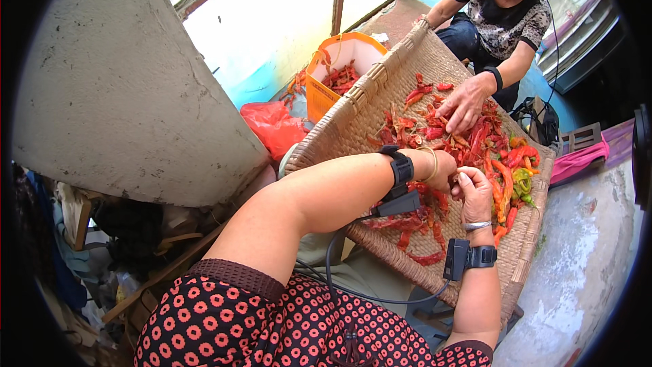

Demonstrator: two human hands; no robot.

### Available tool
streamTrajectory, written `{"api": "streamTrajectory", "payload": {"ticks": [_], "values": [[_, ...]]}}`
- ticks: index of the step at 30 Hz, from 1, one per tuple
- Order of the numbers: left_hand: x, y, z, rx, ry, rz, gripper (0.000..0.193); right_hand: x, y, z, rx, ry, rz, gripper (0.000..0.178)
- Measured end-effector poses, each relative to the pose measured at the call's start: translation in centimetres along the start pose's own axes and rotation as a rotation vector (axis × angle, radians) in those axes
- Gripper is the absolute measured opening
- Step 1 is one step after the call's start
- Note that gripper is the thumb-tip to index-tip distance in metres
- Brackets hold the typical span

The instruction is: The person sorts through a pile of red and green peppers on a woven tray by hand, picking up individual peppers, pulling off the stems, and placing the peppers back onto the tray.

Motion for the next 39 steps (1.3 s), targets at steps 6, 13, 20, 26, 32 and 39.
{"api": "streamTrajectory", "payload": {"ticks": [6,13,20,26,32,39], "values": [[0.4,0.2,0.5,-0.032,-0.165,-0.113,0.026,0.1,0.3,0.6,0.039,-0.069,0.048,0.009],[0.8,1.3,1.3,-0.18,-0.34,-0.09,0.019,0.1,0.6,1.3,0.003,-0.161,0.059,0.011],[0.7,1.5,1.8,-0.126,-0.413,-0.077,0.018,0.3,0.0,1.8,-0.063,-0.189,0.038,0.014],[0.7,1.4,1.6,-0.138,-0.368,-0.071,0.018,0.3,-0.2,1.2,-0.187,-0.159,-0.034,0.01],[0.7,1.7,1.1,-0.138,-0.325,-0.036,0.018,0.6,-1.4,1.1,-0.244,-0.062,-0.093,0.011],[1.1,1.9,0.8,-0.084,-0.302,-0.051,0.018,0.5,-0.9,0.7,-0.262,-0.051,-0.069,0.011]]}}
Point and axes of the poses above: each hand's wrist, its own x-axis towards the middle knuckle, its own z-axis out of the back of the hand, y = z × x, the point moved 7 cm from there along x, towards the middle knuckle, and after that the axes turned 4 degrees about -z, right-handed, at the moved point
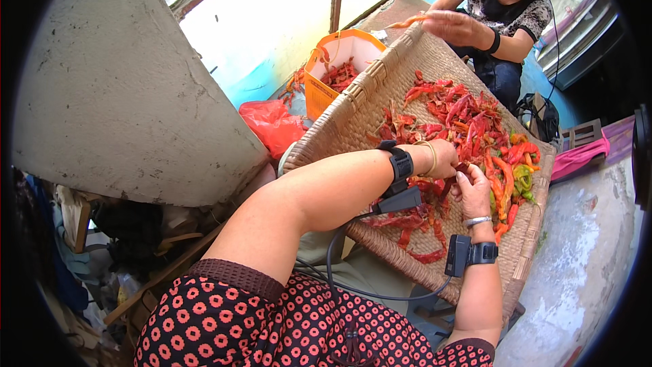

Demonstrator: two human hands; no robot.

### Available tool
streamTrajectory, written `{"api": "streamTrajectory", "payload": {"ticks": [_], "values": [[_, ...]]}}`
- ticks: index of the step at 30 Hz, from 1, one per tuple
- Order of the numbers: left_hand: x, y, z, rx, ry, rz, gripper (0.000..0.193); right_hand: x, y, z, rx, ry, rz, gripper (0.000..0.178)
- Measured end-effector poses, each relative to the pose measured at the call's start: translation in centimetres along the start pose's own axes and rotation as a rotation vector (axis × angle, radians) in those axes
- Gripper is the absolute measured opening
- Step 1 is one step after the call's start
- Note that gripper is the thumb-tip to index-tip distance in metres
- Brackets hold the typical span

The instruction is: The person sorts through a pile of red and green peppers on a woven tray by hand, picking up individual peppers, pulling off the stems, and placing the peppers back onto the tray.

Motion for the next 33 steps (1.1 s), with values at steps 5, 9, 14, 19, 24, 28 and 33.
{"api": "streamTrajectory", "payload": {"ticks": [5,9,14,19,24,28,33], "values": [[-0.3,-0.4,0.2,0.01,0.028,0.012,0.018,-0.2,0.3,-0.1,-0.013,0.003,-0.007,0.011],[-0.3,-0.1,-0.1,0.049,0.059,0.008,0.019,-0.1,-0.1,-0.4,-0.019,0.023,-0.017,0.012],[-0.5,-0.1,-0.3,0.099,0.096,0.019,0.021,-0.1,-0.5,-0.7,-0.034,0.062,-0.02,0.013],[-0.5,-0.3,-0.8,0.23,0.193,0.004,0.025,-0.1,-1.2,-1.1,-0.019,0.079,-0.063,0.011],[-1.1,0.1,-2.3,0.324,0.411,0.043,0.034,0.2,-2.3,-1.2,-0.101,0.1,-0.031,0.013],[-1.2,-0.1,-2.1,0.348,0.415,0.064,0.035,0.3,-2.1,-1.1,-0.084,0.071,-0.018,0.014],[-1.2,-0.6,-1.9,0.366,0.403,0.043,0.035,0.3,-2.1,-1.0,-0.088,0.066,-0.003,0.014]]}}
Point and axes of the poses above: each hand's wrist, its own x-axis towards the middle knuckle, its own z-axis out of the back of the hand, y = z × x, the point moved 7 cm from there along x, towards the middle knuckle, and after that the axes turned 4 degrees about -z, right-handed, at the moved point
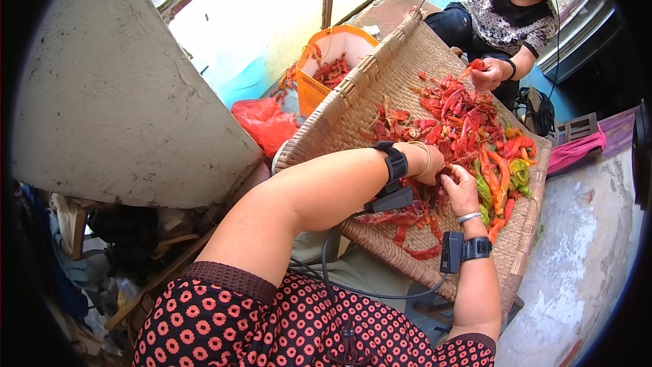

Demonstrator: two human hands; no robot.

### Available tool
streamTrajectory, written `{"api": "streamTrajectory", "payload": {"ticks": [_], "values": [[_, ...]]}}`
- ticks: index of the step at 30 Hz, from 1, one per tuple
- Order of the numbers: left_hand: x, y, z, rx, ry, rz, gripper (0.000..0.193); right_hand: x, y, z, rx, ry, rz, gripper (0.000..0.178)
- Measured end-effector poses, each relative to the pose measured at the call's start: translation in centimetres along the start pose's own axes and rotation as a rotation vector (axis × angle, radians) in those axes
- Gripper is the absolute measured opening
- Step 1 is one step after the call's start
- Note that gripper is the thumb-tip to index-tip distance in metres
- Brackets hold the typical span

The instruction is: The person sorts through a pile of red and green peppers on a woven tray by hand, picking up individual peppers, pulling off the stems, and placing the peppers back onto the tray.

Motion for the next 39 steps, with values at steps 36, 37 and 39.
{"api": "streamTrajectory", "payload": {"ticks": [36,37,39], "values": [[-5.2,11.2,7.8,-0.897,-1.442,0.307,0.041,-0.4,2.3,0.8,0.068,-0.035,0.027,0.013],[-4.4,9.0,7.8,-0.874,-1.322,0.265,0.038,-0.5,2.0,0.9,0.075,-0.018,0.056,0.013],[-2.5,6.1,7.2,-0.519,-1.047,0.074,0.024,-0.1,1.3,0.4,0.027,0.016,0.04,0.014]]}}
Point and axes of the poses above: each hand's wrist, its own x-axis towards the middle knuckle, its own z-axis out of the back of the hand, y = z × x, the point moved 7 cm from there along x, towards the middle knuckle, and after that the axes turned 4 degrees about -z, right-handed, at the moved point
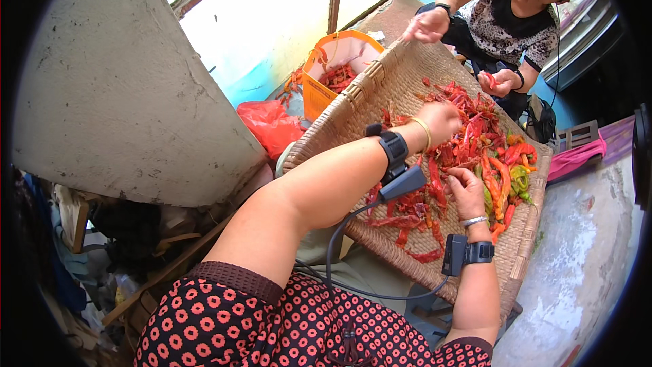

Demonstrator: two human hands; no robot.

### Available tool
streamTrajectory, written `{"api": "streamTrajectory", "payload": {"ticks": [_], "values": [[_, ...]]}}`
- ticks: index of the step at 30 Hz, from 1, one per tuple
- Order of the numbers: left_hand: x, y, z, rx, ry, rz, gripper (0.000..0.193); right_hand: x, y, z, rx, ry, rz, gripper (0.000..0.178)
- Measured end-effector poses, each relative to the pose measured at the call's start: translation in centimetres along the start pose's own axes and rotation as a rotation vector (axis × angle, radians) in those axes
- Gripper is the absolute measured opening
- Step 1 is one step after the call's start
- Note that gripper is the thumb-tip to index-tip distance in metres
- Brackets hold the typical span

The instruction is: The person sorts through a pile of red and green peppers on a woven tray by hand, picking up individual peppers, pulling off the stems, and placing the peppers back onto the tray.

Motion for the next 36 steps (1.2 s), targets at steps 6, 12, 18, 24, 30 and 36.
{"api": "streamTrajectory", "payload": {"ticks": [6,12,18,24,30,36], "values": [[-5.9,-2.5,-7.2,0.53,0.968,-0.136,0.028,-0.1,-1.2,-1.3,-0.426,0.156,0.088,0.024],[-7.0,-2.1,-7.2,0.584,1.098,-0.136,0.036,-0.3,-0.4,-1.1,-0.594,0.083,0.202,0.021],[-7.5,-1.9,-7.5,0.657,1.212,-0.091,0.044,-0.4,-0.3,-0.9,-0.83,0.109,0.168,0.012],[-6.6,-3.0,-7.0,0.543,1.083,-0.12,0.035,-0.5,0.7,0.5,-0.594,-0.048,0.218,0.005],[-4.4,-3.2,-5.4,0.443,0.645,-0.162,0.025,-0.1,1.0,1.7,-0.39,-0.132,0.168,0.005],[-4.7,-2.9,-6.3,0.462,0.794,-0.139,0.021,-0.3,1.5,1.9,-0.339,-0.165,0.207,0.006]]}}
Point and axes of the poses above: each hand's wrist, its own x-axis towards the middle knuckle, its own z-axis out of the back of the hand, y = z × x, the point moved 7 cm from there along x, towards the middle knuckle, and after that the axes turned 4 degrees about -z, right-handed, at the moved point
